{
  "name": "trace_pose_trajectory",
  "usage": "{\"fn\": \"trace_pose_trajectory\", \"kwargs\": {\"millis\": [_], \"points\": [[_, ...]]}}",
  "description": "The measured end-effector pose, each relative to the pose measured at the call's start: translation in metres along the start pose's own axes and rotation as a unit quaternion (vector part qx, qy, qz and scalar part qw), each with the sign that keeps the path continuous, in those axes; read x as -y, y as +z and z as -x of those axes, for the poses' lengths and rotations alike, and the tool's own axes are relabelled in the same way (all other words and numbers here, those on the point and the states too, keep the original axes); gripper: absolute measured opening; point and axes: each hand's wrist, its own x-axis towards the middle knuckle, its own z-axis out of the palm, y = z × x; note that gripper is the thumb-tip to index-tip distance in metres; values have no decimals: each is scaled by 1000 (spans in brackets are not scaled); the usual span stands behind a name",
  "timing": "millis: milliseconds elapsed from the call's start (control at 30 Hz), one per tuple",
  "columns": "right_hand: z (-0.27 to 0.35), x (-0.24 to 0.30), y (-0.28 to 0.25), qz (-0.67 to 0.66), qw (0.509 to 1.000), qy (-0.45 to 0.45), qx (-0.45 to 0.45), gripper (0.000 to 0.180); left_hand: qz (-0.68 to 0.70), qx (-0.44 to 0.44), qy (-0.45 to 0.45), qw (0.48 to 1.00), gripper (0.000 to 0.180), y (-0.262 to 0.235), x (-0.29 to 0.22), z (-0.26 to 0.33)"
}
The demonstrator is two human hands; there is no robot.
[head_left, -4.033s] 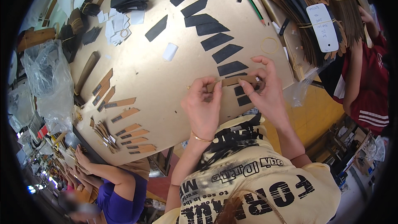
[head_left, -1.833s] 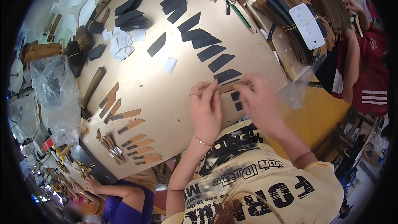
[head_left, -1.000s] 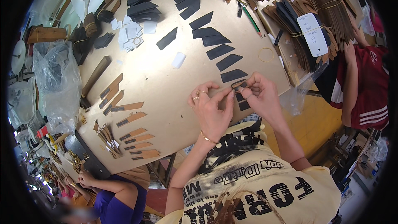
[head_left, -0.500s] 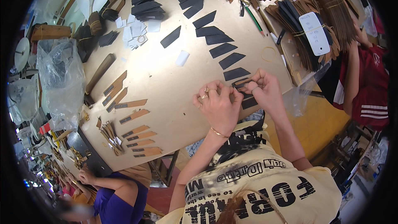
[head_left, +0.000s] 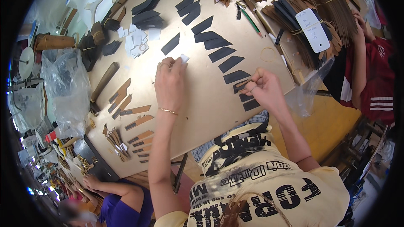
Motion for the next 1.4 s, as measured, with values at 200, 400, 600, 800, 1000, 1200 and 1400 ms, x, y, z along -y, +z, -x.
{"fn": "trace_pose_trajectory", "kwargs": {"millis": [200, 400, 600, 800, 1000, 1200, 1400], "points": [[-1, -2, -1, 10, 1000, -7, -6, 12, -38, 29, 139, 989, 18, -16, 12, -11], [-3, -3, 0, 13, 1000, -4, -6, 12, 79, 19, 282, 956, 18, -10, -50, 19], [-2, 0, -2, 57, 998, 2, -1, 11, 78, -87, 352, 929, 8, 12, -61, 27], [-2, -3, 1, 26, 999, -19, -11, 12, 31, -89, 376, 922, 12, 17, -59, 23], [-2, -2, 0, 58, 998, -19, -9, 12, 34, -20, 436, 899, 14, 10, -47, 9], [-1, 2, -2, 70, 997, -4, 11, 9, 59, -99, 415, 902, 25, 2, -48, 16], [-2, 0, -1, 61, 998, -6, 16, 9, 37, -3, 468, 883, 23, 8, -42, 9]]}}
